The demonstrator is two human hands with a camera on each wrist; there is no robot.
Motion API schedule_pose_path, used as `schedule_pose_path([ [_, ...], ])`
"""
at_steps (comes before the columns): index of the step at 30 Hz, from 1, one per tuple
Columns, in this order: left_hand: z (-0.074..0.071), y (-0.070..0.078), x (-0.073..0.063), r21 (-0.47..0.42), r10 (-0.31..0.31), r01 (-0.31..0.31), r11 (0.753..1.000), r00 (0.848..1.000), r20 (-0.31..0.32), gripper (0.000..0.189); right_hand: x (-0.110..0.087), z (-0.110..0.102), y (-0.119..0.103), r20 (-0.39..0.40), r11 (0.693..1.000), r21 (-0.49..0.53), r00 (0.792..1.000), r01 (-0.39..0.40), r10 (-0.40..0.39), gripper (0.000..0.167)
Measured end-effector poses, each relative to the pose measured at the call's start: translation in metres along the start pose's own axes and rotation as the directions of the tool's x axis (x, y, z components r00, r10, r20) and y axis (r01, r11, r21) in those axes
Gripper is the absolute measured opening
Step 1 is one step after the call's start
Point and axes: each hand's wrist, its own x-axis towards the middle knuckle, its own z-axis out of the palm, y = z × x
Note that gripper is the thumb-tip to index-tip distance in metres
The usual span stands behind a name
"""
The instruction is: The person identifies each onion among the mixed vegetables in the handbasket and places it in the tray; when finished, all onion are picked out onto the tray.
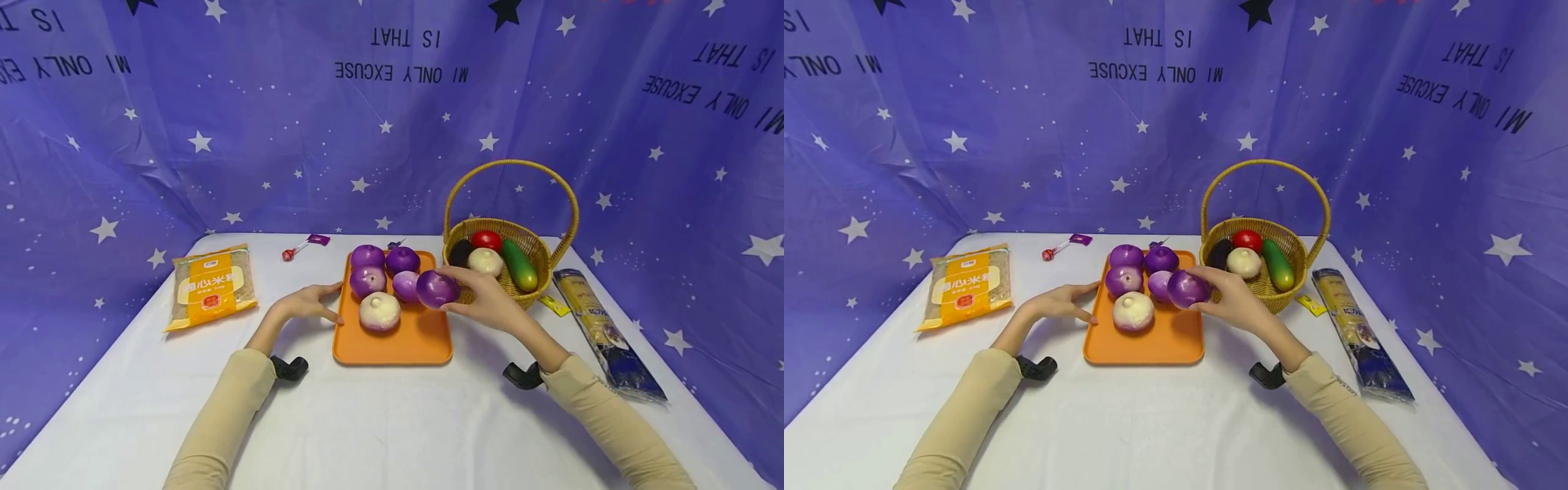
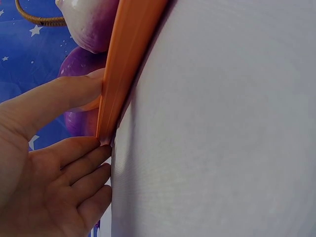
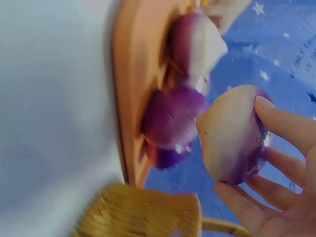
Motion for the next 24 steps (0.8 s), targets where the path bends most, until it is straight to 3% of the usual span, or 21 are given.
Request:
schedule_pose_path([
  [9,0.000,0.000,0.001,-0.009,-0.004,0.004,1.000,1.000,0.003,0.097,-0.001,0.033,-0.001,0.066,0.998,0.054,0.998,-0.020,0.017,0.063],
  [17,0.000,0.000,0.000,-0.010,-0.009,0.009,1.000,1.000,0.002,0.097,0.006,0.045,0.004,0.052,0.999,-0.034,0.998,0.025,-0.023,0.062],
  [24,0.000,0.000,0.000,-0.009,0.002,-0.002,1.000,1.000,0.005,0.097,0.015,0.050,0.012,0.068,0.997,-0.071,0.998,0.011,-0.006,0.063],
])
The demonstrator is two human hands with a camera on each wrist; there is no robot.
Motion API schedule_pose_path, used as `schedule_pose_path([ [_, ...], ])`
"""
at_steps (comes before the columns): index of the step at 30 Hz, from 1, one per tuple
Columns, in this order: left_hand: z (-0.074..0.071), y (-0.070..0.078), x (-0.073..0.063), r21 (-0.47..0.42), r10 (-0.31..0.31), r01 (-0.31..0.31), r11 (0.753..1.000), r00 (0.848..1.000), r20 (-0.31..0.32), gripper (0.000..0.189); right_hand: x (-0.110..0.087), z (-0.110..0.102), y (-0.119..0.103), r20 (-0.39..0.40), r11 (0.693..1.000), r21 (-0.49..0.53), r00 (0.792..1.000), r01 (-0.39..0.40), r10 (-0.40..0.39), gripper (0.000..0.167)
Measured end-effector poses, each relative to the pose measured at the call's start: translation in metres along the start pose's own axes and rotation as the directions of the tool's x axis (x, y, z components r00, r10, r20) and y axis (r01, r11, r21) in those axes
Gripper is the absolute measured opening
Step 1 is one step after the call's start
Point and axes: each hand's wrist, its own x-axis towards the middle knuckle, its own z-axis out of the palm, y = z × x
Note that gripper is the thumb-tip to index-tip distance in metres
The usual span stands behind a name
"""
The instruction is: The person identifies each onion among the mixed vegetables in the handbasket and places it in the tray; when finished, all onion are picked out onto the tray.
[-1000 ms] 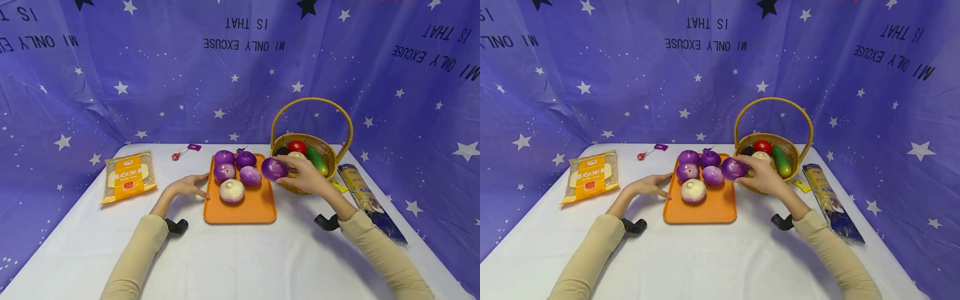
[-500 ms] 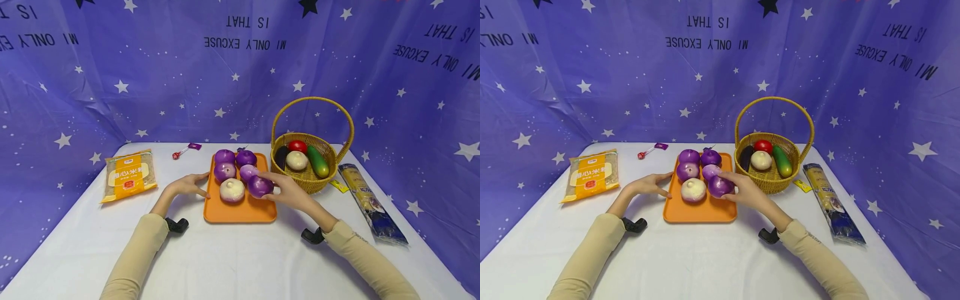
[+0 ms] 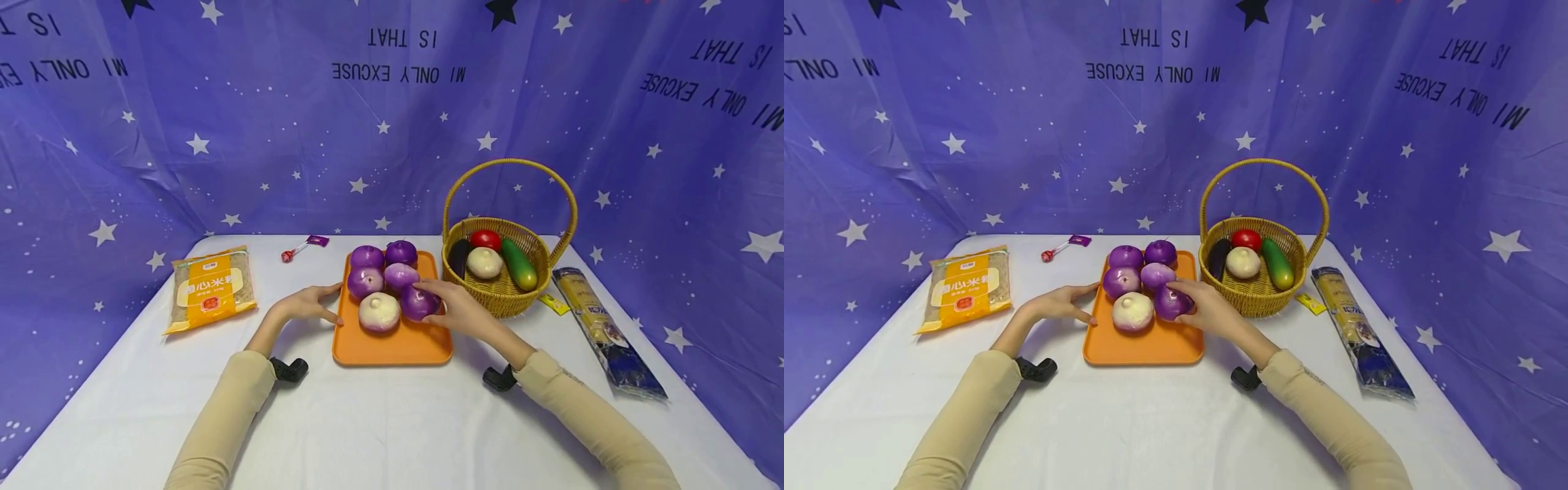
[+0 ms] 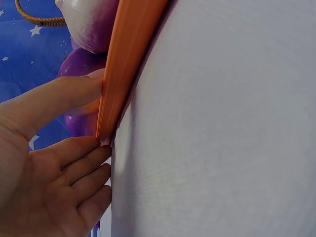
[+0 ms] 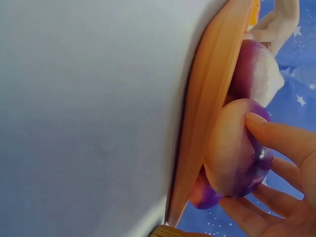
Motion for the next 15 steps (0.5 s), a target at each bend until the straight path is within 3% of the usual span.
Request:
schedule_pose_path([
  [8,0.001,0.001,-0.001,-0.004,0.006,-0.006,1.000,1.000,-0.003,0.097,0.006,0.003,0.004,0.019,0.999,-0.003,0.999,-0.037,0.038,0.067],
  [15,0.000,0.000,0.000,0.000,0.000,0.000,1.000,1.000,-0.006,0.097,0.004,-0.007,0.000,0.032,0.998,-0.015,0.997,-0.066,0.066,0.069],
])
